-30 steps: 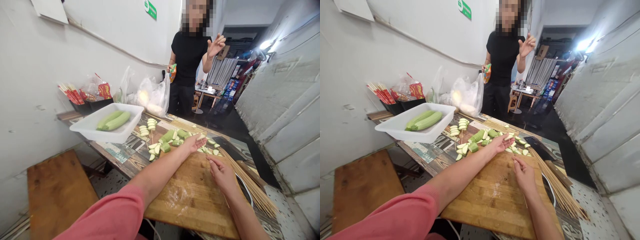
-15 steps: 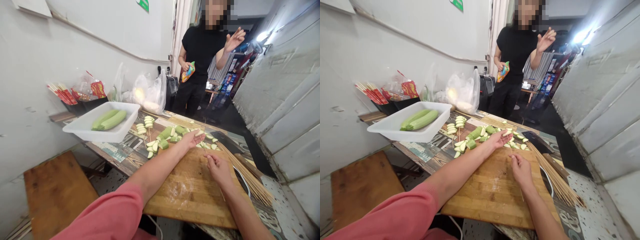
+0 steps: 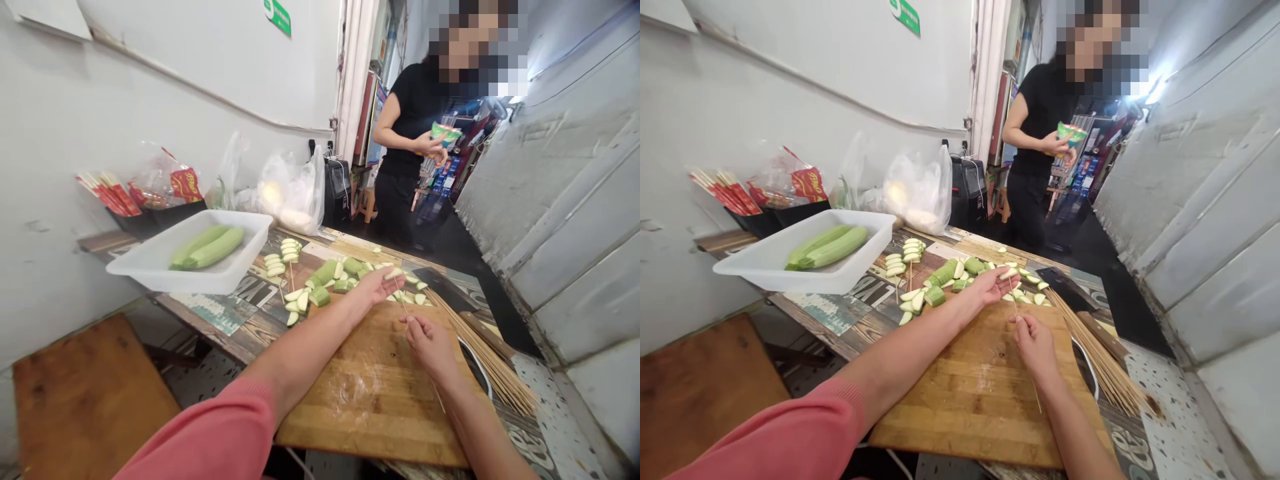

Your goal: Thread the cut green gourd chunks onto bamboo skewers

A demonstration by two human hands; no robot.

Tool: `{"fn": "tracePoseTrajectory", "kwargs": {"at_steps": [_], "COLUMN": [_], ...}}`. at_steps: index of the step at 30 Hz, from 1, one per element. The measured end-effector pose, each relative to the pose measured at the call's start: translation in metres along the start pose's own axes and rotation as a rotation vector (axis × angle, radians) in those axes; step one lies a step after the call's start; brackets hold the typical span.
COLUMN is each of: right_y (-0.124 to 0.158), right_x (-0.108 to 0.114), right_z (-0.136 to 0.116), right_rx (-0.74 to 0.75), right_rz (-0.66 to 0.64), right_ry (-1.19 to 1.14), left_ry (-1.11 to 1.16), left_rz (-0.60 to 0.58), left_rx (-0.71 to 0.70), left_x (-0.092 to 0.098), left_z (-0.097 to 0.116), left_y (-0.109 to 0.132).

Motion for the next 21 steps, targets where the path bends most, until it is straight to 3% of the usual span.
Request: {"fn": "tracePoseTrajectory", "kwargs": {"at_steps": [6,11,15,21], "right_y": [0.0006,0.0004,0.0007,0.0016], "right_x": [0.0079,0.0100,0.0087,0.0019], "right_z": [-0.0037,-0.0031,-0.0032,-0.0021], "right_rx": [0.117,0.187,0.177,0.071], "right_rz": [0.159,0.203,0.192,0.053], "right_ry": [0.273,0.376,0.377,0.134], "left_ry": [-0.028,-0.042,-0.039,-0.046], "left_rz": [0.000,0.013,0.015,0.021], "left_rx": [-0.003,-0.013,-0.020,-0.023], "left_x": [-0.0008,-0.0030,-0.0042,-0.0026], "left_z": [-0.0019,-0.0017,-0.0027,-0.0054], "left_y": [0.0013,0.0040,0.0055,0.0036]}}
Point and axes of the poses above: each hand's wrist, its own y-axis away from the middle knuckle, its own x-axis out of the back of the hand, z = x × y, the point moved 3 cm from there along -y, towards the middle knuckle, and after that the axes turned 2 degrees about y, right-handed, at the moved point
